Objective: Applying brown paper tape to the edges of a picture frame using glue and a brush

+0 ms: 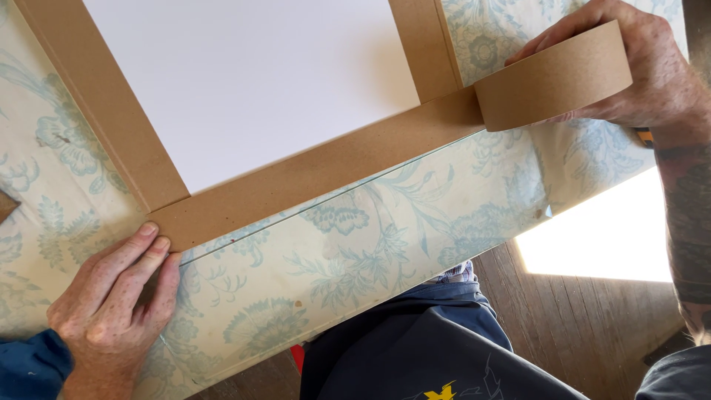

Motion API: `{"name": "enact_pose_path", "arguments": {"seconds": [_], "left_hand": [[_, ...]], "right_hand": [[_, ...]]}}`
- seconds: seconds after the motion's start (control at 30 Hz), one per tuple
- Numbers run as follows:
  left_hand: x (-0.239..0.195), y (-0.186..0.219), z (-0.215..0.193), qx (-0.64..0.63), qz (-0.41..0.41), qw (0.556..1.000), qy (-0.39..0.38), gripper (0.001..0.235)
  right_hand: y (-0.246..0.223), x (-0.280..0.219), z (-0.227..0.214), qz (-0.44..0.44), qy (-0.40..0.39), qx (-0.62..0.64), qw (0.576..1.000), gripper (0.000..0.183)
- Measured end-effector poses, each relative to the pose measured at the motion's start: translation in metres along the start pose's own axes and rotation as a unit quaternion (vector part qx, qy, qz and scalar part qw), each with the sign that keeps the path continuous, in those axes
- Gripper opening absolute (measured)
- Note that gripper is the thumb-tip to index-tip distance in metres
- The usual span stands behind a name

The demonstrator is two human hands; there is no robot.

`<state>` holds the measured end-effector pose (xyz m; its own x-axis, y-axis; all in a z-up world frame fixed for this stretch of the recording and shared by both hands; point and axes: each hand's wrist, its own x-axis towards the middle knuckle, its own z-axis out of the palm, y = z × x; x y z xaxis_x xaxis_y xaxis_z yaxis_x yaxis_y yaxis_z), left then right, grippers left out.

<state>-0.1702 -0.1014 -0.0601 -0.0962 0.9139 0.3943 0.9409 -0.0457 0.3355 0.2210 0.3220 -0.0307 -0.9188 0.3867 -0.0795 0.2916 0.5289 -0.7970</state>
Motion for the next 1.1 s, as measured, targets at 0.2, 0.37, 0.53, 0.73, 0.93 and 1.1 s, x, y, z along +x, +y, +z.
{"name": "enact_pose_path", "arguments": {"seconds": [0.2,0.37,0.53,0.73,0.93,1.1], "left_hand": [[0.0,-0.002,0.001,0.001,0.01,1.0,0.01,0.008],[-0.006,-0.006,0.003,0.003,0.007,1.0,0.009,0.007],[-0.007,-0.009,0.004,0.0,0.009,1.0,0.013,0.005],[0.003,-0.009,0.001,-0.02,0.029,0.999,-0.001,0.009],[0.005,0.001,-0.007,-0.003,-0.018,1.0,0.004,0.009],[0.017,-0.006,-0.008,-0.001,-0.046,0.999,0.025,0.009]], "right_hand": [[-0.007,0.002,0.003,0.032,0.006,0.012,0.999,0.075],[-0.029,0.007,0.013,0.047,0.013,-0.011,0.999,0.06],[-0.033,0.008,0.019,0.044,0.013,0.015,0.999,0.049],[-0.022,0.005,0.018,0.083,0.02,0.031,0.996,0.047],[-0.028,0.01,0.02,0.091,0.017,0.03,0.995,0.059],[-0.056,0.019,0.012,0.15,0.008,-0.045,0.988,0.073]]}}
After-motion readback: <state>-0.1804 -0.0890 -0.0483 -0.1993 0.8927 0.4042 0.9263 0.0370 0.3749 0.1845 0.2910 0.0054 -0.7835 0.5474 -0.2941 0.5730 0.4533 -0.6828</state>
